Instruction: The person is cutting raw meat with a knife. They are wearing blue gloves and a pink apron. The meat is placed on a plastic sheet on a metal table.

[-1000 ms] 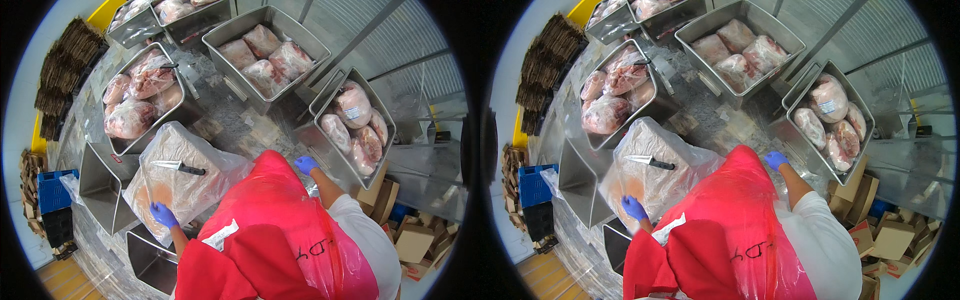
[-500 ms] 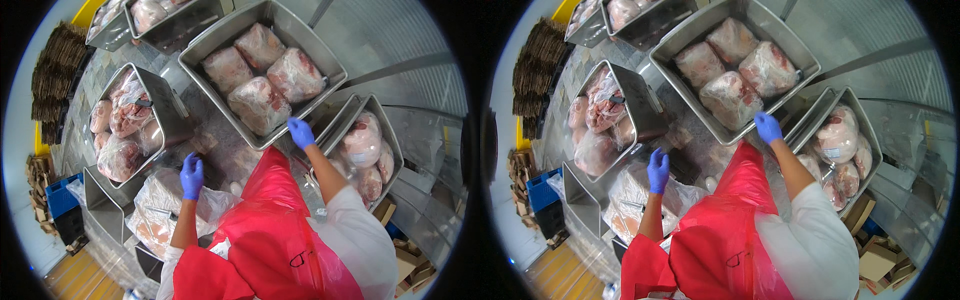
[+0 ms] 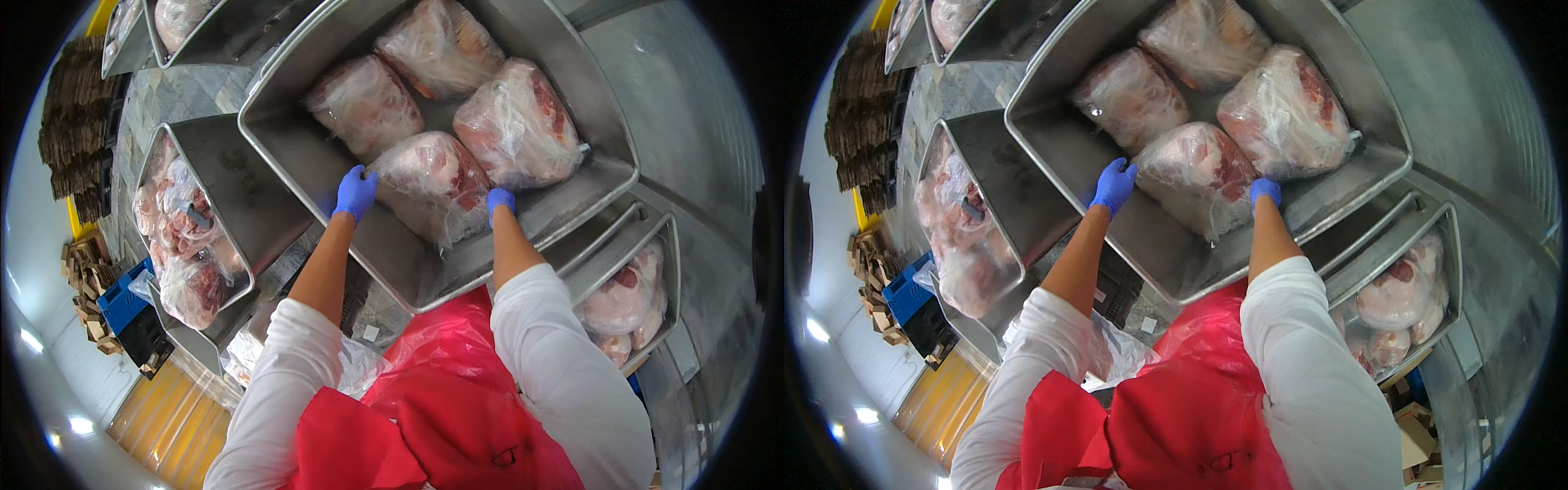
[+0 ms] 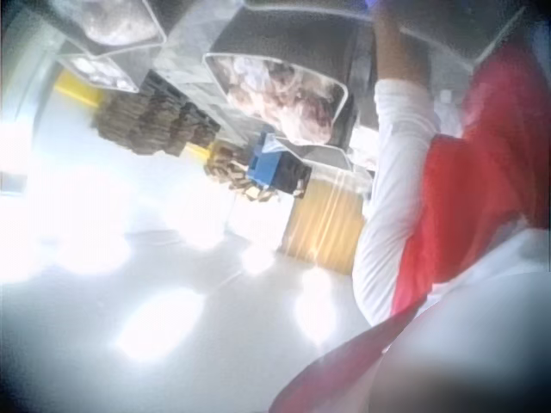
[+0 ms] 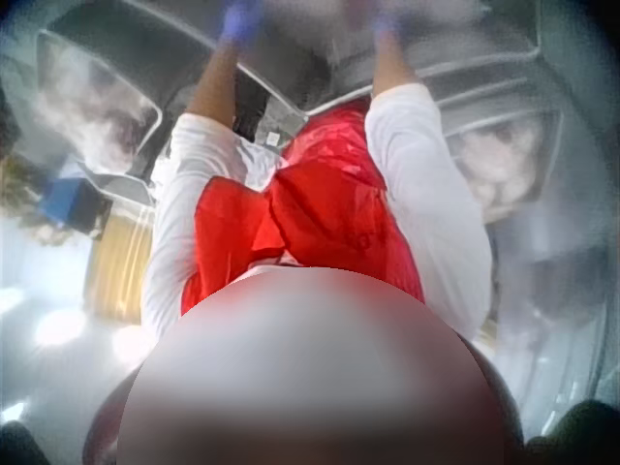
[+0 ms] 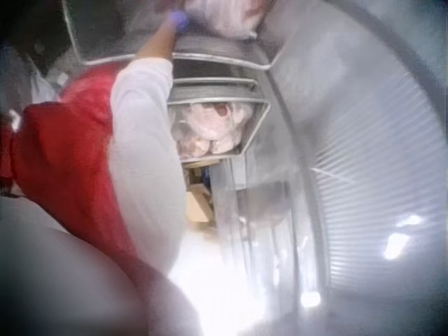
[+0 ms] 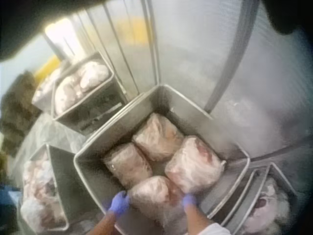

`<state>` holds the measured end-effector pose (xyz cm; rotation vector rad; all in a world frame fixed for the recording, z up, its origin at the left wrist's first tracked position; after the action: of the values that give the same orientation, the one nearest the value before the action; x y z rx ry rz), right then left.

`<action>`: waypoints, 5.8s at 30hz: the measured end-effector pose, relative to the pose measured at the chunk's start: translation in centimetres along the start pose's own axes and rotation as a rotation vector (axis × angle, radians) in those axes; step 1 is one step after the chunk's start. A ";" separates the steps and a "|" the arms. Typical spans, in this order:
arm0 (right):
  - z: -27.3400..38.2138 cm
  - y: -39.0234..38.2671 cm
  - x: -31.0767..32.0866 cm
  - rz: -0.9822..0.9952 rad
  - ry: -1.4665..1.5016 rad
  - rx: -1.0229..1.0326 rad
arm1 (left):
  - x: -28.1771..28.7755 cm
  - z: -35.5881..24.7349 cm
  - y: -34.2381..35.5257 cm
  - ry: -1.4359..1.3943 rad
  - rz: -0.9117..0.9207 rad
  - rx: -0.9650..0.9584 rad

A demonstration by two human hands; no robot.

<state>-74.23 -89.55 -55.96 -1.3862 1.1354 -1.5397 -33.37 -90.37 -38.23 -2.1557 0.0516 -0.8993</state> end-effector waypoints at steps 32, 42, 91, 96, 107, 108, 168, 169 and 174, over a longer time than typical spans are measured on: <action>-0.6 0.9 -7.4 0.462 1.803 -0.018 | -1.1 -0.9 8.3 -0.279 0.445 0.247; 0.7 -5.4 0.3 0.435 1.760 0.328 | 1.8 -1.0 1.3 -0.379 0.275 -0.081; 57.1 -62.5 -43.5 -0.066 -0.152 1.130 | 14.4 69.1 -86.0 -0.310 -1.410 0.506; 47.2 -58.1 -45.9 -0.322 -0.529 1.165 | 15.4 63.4 -85.4 -0.104 -1.243 0.616; 46.9 -58.1 -44.4 -0.348 -0.374 0.940 | 17.3 59.8 -83.4 0.104 -1.011 0.557; 46.5 -57.6 -43.7 -0.352 -0.358 0.962 | 17.8 60.1 -83.6 0.093 -1.013 0.526; 61.4 -72.9 -41.8 -0.093 -0.224 1.422 | 25.3 42.0 -67.4 0.168 -0.814 -0.215; 60.5 -73.2 -41.1 -0.010 -0.150 1.415 | 25.5 42.7 -65.9 0.222 -0.660 -0.153; 54.7 -71.6 -36.7 -0.307 0.452 1.631 | 25.3 47.2 -62.3 -0.021 -0.479 -0.156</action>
<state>-13.66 -39.14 1.13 -0.0519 -0.3460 -2.1392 -0.46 -24.43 -1.89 -2.3681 -0.4349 -1.1703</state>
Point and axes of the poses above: each hand's wrist, its own y-axis towards the middle knuckle, its own x-axis out of the back of the hand, z = x × y, the point moved 9 cm from there along y, towards the middle knuckle, and after that the axes turned 10 degrees about z, right-handed, at the moved point
